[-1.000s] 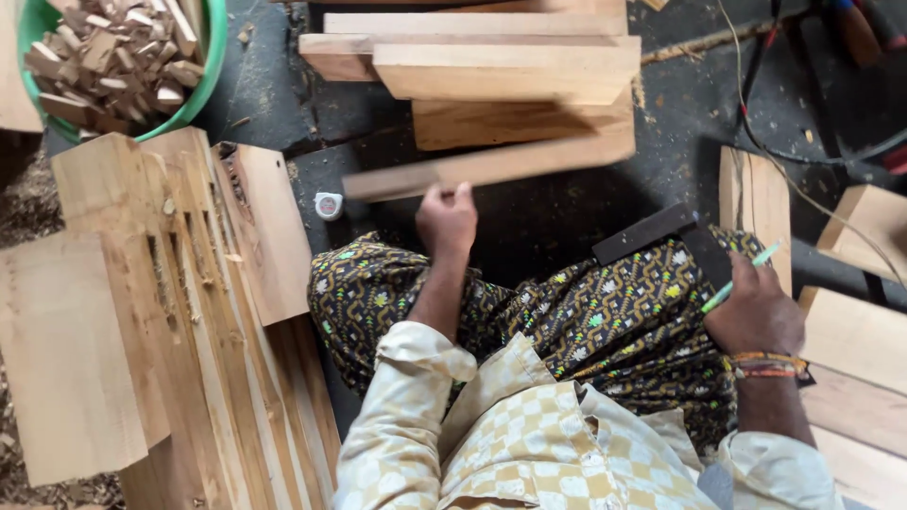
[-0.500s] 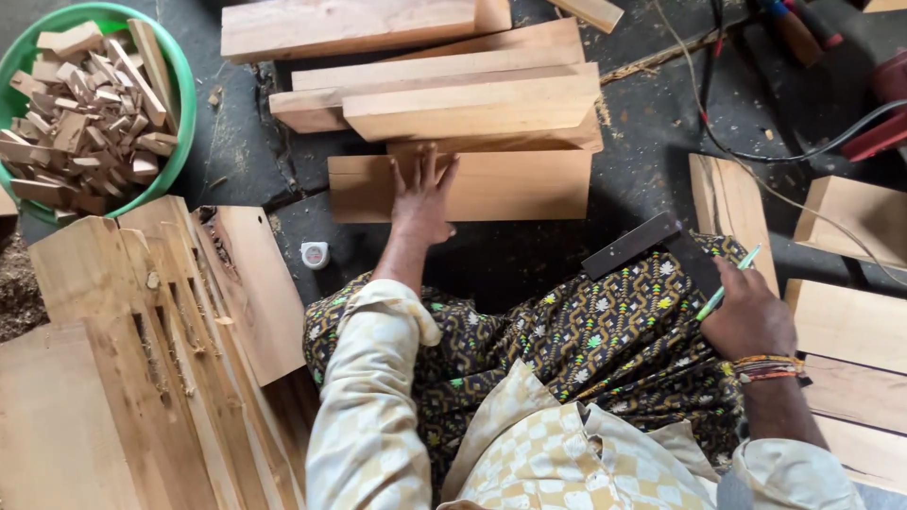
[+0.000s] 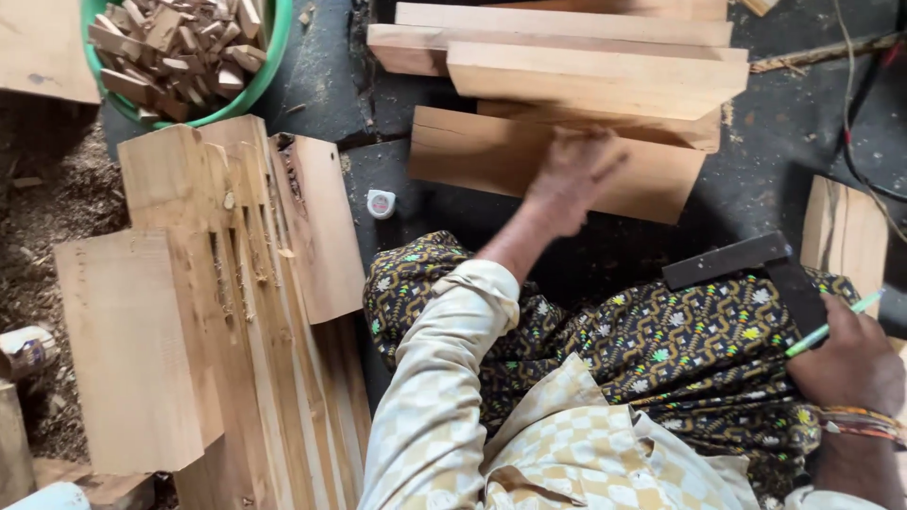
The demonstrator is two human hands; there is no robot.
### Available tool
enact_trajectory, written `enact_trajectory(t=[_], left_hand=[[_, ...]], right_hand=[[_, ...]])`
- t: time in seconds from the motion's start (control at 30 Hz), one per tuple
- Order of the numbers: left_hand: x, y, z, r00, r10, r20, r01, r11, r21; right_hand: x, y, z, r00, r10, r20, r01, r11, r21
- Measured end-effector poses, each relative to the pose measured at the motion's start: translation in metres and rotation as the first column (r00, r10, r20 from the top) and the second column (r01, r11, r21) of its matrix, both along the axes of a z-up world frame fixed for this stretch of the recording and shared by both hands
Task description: The person measures and marks wooden boards using a square, a pencil, and a tape measure, handling several boards one by one and placing them on a stack.
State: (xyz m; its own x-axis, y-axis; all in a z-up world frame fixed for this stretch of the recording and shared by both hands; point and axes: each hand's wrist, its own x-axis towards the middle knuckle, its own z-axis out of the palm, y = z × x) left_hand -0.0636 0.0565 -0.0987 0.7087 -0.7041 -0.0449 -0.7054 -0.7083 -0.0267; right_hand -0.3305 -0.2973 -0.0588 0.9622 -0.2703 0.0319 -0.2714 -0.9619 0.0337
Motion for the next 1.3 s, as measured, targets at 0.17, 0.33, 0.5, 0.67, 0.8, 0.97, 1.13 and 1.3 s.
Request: enact_trajectory(t=[0.17, 0.33, 0.5, 0.67, 0.8, 0.97, 1.13, 1.3], left_hand=[[0.044, 0.034, 0.022, 0.913, 0.295, -0.283, -0.239, 0.946, 0.218], [0.046, 0.036, 0.030, 0.919, 0.295, -0.261, -0.272, 0.954, 0.123], [0.020, 0.046, 0.043, 0.944, 0.269, -0.190, -0.273, 0.962, 0.003], [-0.029, 0.046, 0.015, 0.986, 0.112, 0.122, -0.103, 0.992, -0.077], [-0.040, 0.039, 0.011, 0.997, 0.071, 0.000, -0.071, 0.997, -0.012], [-0.033, 0.025, 0.019, 0.959, 0.212, -0.189, -0.207, 0.977, 0.043], [-0.026, 0.027, 0.012, 0.931, 0.277, -0.236, -0.302, 0.950, -0.077], [-0.012, 0.057, 0.027, 0.846, 0.484, -0.224, -0.515, 0.849, -0.113]], right_hand=[[0.002, -0.001, -0.002, 0.998, -0.043, -0.039, 0.043, 0.999, -0.005], [0.010, 0.016, 0.017, 0.994, -0.092, -0.053, 0.094, 0.995, 0.037], [0.007, 0.021, 0.026, 0.996, -0.090, 0.005, 0.089, 0.989, 0.121], [-0.003, 0.004, 0.009, 0.973, -0.047, 0.226, -0.014, 0.965, 0.261], [-0.010, -0.003, 0.002, 0.940, -0.088, 0.330, -0.036, 0.935, 0.352], [-0.017, 0.003, 0.009, 0.926, -0.218, 0.308, 0.046, 0.876, 0.481], [-0.014, 0.005, 0.012, 0.923, -0.276, 0.267, 0.105, 0.850, 0.516], [-0.005, -0.003, 0.007, 0.951, -0.201, 0.236, 0.087, 0.904, 0.419]])
